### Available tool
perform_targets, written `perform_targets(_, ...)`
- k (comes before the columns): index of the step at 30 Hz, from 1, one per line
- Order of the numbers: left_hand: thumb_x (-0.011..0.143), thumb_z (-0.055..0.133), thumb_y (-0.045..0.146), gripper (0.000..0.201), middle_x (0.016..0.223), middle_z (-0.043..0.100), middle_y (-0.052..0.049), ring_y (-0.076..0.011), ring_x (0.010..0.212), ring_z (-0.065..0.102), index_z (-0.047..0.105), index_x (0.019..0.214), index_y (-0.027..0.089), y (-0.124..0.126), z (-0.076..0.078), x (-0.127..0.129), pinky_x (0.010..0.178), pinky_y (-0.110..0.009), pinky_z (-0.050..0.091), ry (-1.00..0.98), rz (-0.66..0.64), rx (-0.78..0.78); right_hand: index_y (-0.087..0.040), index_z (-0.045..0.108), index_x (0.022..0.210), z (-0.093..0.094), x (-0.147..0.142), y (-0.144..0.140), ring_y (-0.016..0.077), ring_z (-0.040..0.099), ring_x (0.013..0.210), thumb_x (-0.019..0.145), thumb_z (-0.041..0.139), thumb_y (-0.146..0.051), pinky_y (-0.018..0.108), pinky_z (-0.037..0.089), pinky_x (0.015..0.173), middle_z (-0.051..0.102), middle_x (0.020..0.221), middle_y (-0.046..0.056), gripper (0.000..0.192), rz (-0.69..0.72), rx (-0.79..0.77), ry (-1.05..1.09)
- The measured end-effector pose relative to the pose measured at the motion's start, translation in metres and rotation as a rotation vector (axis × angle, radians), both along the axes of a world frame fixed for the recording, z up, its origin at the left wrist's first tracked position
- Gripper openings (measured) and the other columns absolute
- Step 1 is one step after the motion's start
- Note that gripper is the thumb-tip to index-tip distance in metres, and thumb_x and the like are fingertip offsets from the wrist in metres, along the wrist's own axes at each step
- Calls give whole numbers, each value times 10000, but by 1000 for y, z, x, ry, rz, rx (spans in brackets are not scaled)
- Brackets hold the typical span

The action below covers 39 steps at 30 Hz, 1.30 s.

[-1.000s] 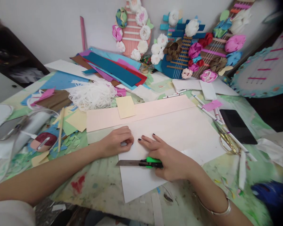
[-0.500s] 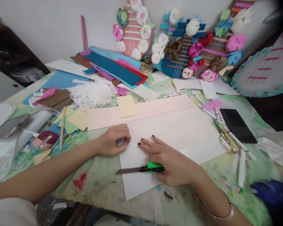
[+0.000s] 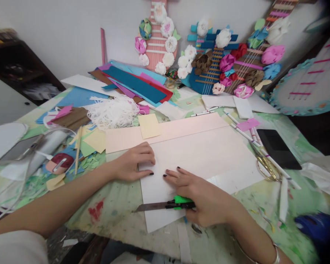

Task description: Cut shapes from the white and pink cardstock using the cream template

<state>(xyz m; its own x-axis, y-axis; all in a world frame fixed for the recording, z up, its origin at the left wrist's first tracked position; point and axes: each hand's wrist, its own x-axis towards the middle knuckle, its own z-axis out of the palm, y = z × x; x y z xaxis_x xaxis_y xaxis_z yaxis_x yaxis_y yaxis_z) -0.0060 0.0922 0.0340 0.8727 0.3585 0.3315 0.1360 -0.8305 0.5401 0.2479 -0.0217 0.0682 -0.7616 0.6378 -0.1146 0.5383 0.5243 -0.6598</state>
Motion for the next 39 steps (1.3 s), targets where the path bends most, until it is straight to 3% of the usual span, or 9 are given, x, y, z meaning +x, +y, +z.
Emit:
perform_targets(4,876,573,138,56,835,612,-67,-187,851,518,607,845,170,-3,1,2,790,-315,441,57,-88,-52,-89,699,1036,-1,0,-2,253,319,1440,628,605,-94,394,130,1218,503,1449,168,419,-3,1,18)
perform_targets(8,884,537,107,124,754,599,-43,-170,792,513,578,790,176,-4,4,4,729,-275,427,94,-116,-87,-98,688,1011,-1,5,-2,267,391,1390,600,589,-87,380,271,1166,572,1376,162,423,-66,53,115)
perform_targets(11,852,536,86,143,700,559,-26,-160,728,487,542,740,175,-5,6,4,668,-261,396,95,-109,-87,-162,654,825,2,14,5,271,566,1140,622,569,-106,380,436,966,711,1044,110,227,-343,168,118)
perform_targets(14,804,514,53,159,676,521,-15,-153,690,456,506,703,175,-6,7,2,643,-260,372,66,-97,-75,-201,528,639,3,27,13,246,591,870,755,538,-205,321,422,721,645,725,73,116,-737,212,-219)
perform_targets(18,779,499,51,145,694,500,-9,-153,696,446,470,718,180,-7,4,-4,640,-262,363,48,-81,-86,-191,547,701,-2,45,20,223,604,745,828,492,-278,286,334,605,661,745,88,164,-965,144,-507)
perform_targets(27,834,496,90,181,678,475,12,-128,634,445,415,708,191,-5,-4,-6,577,-229,344,-9,45,5,-172,606,907,-1,79,15,247,657,820,868,511,-359,278,367,613,711,884,112,213,-1176,130,-633)
perform_targets(30,862,490,93,116,725,534,-9,-143,682,491,492,786,181,-12,-1,-2,614,-236,388,8,14,59,-179,628,937,4,109,13,233,666,877,932,432,-396,281,410,694,718,929,103,293,-1295,152,-666)
perform_targets(34,903,458,71,137,766,603,-42,-176,748,528,549,880,171,-33,-1,5,752,-314,450,-38,-53,216,-105,631,1048,0,158,4,309,653,995,884,481,-254,335,431,749,691,1037,213,267,-1499,157,-792)
perform_targets(39,902,510,81,144,980,706,-114,-218,939,619,603,992,143,-56,-9,12,861,-351,499,-137,-105,386,-143,681,869,-19,197,-6,317,681,846,780,612,-242,343,453,677,711,847,167,149,-1509,75,-816)
